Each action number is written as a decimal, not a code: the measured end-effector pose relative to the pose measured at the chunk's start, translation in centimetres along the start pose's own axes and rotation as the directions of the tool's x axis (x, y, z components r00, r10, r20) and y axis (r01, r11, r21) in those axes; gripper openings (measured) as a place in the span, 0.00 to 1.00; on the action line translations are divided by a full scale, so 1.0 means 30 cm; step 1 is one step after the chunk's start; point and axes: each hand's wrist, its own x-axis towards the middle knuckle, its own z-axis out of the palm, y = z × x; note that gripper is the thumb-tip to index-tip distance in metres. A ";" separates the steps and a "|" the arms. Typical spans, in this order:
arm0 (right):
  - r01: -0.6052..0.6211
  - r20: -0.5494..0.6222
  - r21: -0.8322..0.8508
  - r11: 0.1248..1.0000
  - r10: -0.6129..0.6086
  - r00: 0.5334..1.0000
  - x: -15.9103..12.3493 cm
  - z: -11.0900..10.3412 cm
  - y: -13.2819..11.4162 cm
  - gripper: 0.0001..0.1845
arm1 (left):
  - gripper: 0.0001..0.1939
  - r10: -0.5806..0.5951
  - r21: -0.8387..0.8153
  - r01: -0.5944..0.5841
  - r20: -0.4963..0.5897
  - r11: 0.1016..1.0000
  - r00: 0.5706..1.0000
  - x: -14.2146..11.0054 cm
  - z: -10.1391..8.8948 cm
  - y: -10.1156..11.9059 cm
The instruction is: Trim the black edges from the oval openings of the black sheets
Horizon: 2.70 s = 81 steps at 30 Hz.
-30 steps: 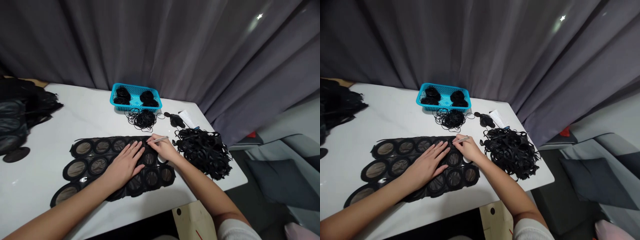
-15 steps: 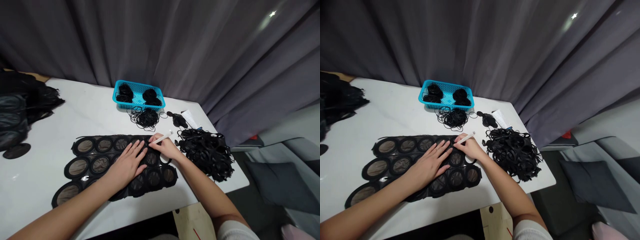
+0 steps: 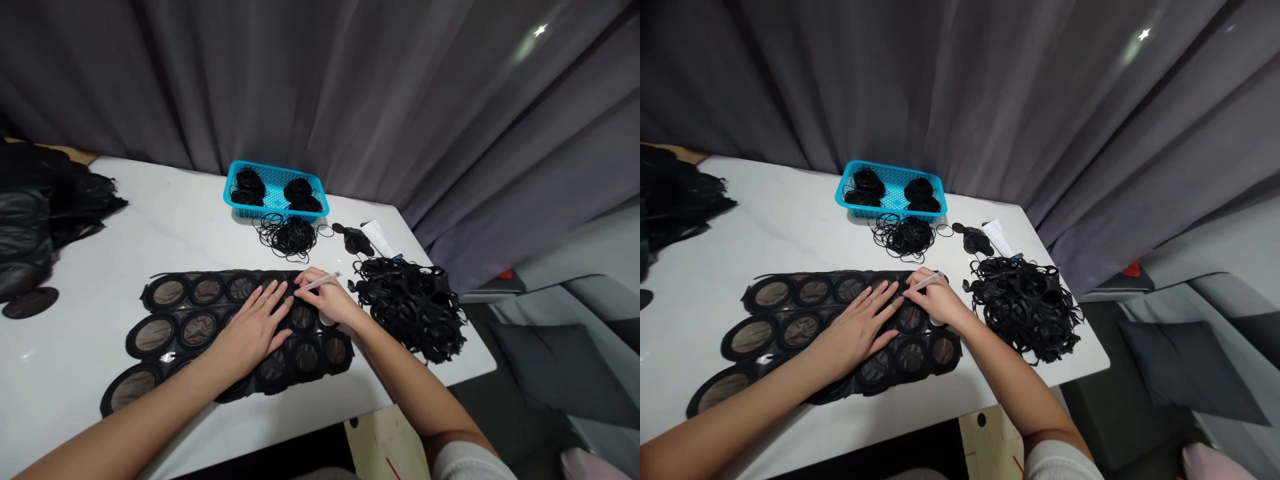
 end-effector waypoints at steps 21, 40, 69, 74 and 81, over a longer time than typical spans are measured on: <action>-0.067 -0.145 0.004 0.998 0.067 0.987 -0.142 -0.044 -0.053 0.07 | 0.27 0.097 -0.041 -0.096 0.023 0.994 0.995 -0.091 -0.033 0.057; -0.108 0.039 0.171 0.979 0.103 0.994 -0.172 0.031 -0.071 0.12 | 0.26 0.096 -0.059 -0.095 0.012 0.994 0.995 -0.130 -0.031 0.092; -0.098 0.010 0.106 0.990 0.097 0.995 -0.378 0.084 -0.144 0.09 | 0.30 0.184 -0.059 -0.178 0.102 0.982 0.978 -0.233 -0.080 0.200; -0.090 0.010 0.159 0.983 0.089 0.996 -0.378 0.086 -0.136 0.12 | 0.31 0.185 -0.062 -0.180 0.103 0.982 0.977 -0.227 -0.079 0.197; -0.064 0.009 0.128 0.990 0.063 0.998 -0.375 0.085 -0.134 0.12 | 0.32 0.195 -0.035 -0.192 0.115 0.981 0.974 -0.229 -0.076 0.199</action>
